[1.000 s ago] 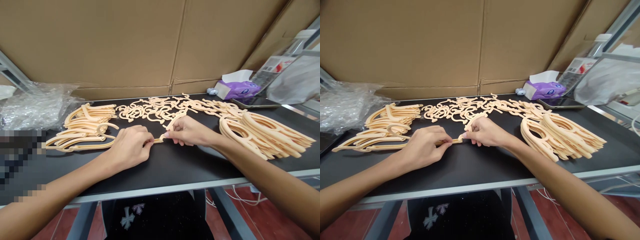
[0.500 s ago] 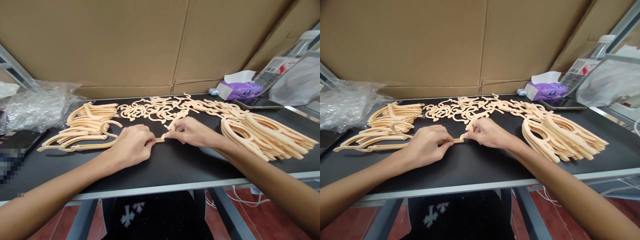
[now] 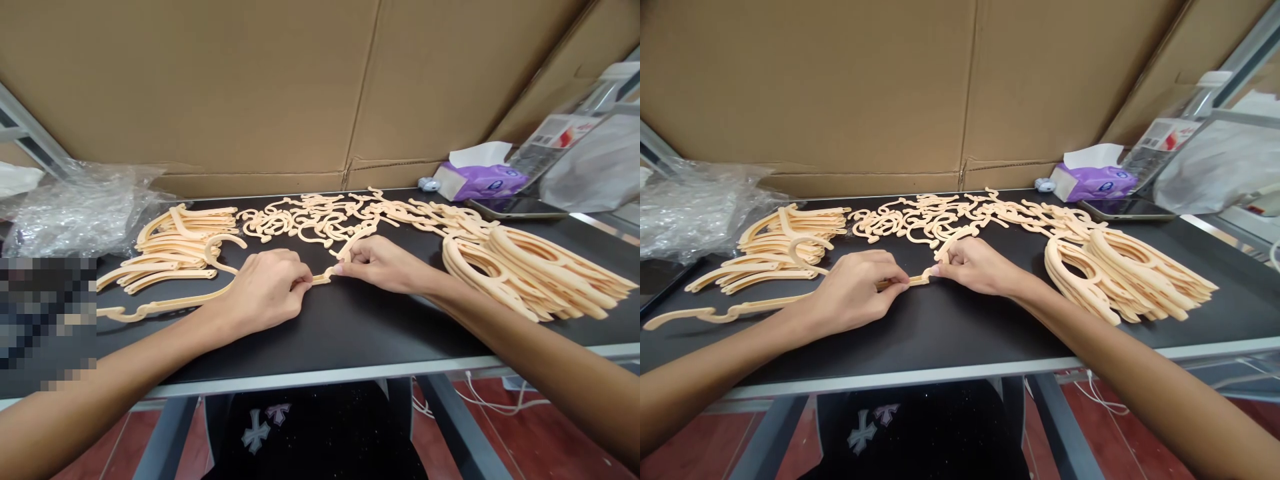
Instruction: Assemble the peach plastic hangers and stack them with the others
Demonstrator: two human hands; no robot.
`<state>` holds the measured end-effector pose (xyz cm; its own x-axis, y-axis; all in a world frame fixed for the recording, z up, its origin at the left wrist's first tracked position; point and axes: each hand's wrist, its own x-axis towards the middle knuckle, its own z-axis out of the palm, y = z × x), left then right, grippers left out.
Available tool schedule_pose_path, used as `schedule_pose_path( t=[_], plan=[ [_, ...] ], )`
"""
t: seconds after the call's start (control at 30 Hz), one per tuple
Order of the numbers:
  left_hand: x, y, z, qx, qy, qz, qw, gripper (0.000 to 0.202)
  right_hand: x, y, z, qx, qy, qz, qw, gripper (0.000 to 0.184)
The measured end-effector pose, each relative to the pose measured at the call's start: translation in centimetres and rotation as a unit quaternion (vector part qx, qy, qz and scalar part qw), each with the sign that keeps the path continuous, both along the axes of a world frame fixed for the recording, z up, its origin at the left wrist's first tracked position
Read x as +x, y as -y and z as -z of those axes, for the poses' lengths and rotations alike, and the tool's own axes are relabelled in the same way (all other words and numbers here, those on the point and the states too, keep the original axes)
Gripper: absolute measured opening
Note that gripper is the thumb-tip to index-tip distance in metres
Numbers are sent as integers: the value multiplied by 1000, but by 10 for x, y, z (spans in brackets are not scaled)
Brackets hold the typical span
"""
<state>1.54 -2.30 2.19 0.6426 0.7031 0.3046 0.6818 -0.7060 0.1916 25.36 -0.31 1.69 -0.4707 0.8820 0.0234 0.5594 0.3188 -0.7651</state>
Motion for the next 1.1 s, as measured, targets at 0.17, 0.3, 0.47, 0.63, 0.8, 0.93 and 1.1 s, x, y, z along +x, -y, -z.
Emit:
schedule_pose_path(
  t=[0.17, 0.3, 0.47, 0.63, 0.8, 0.93, 1.1],
  plan=[
    [0, 0, 1, 5, 1, 3, 1000, 20, 0, 2, 1, 20, 12, 14, 1000, 39],
    [0, 0, 1, 11, 1, 9, 1000, 20, 0, 4, 1, 36, 2, 9, 999, 43],
    [-1, -1, 1, 4, 8, 9, 1000, 20, 0, 4, 2, 76, -3, 7, 997, 49],
    [-1, -2, 1, 5, 7, 13, 1000, 20, 0, 4, 5, 97, 8, 12, 995, 46],
    [0, -2, 0, -6, 1, 8, 1000, 20, 0, 5, 6, 117, 23, 23, 993, 54],
    [2, -2, -1, -12, -2, 3, 1000, 21, 0, 6, 7, 123, 14, 27, 992, 51],
    [3, -5, -3, -31, -1, 2, 1000, 20, -1, 5, 12, 119, -1, 19, 993, 51]
  ],
)
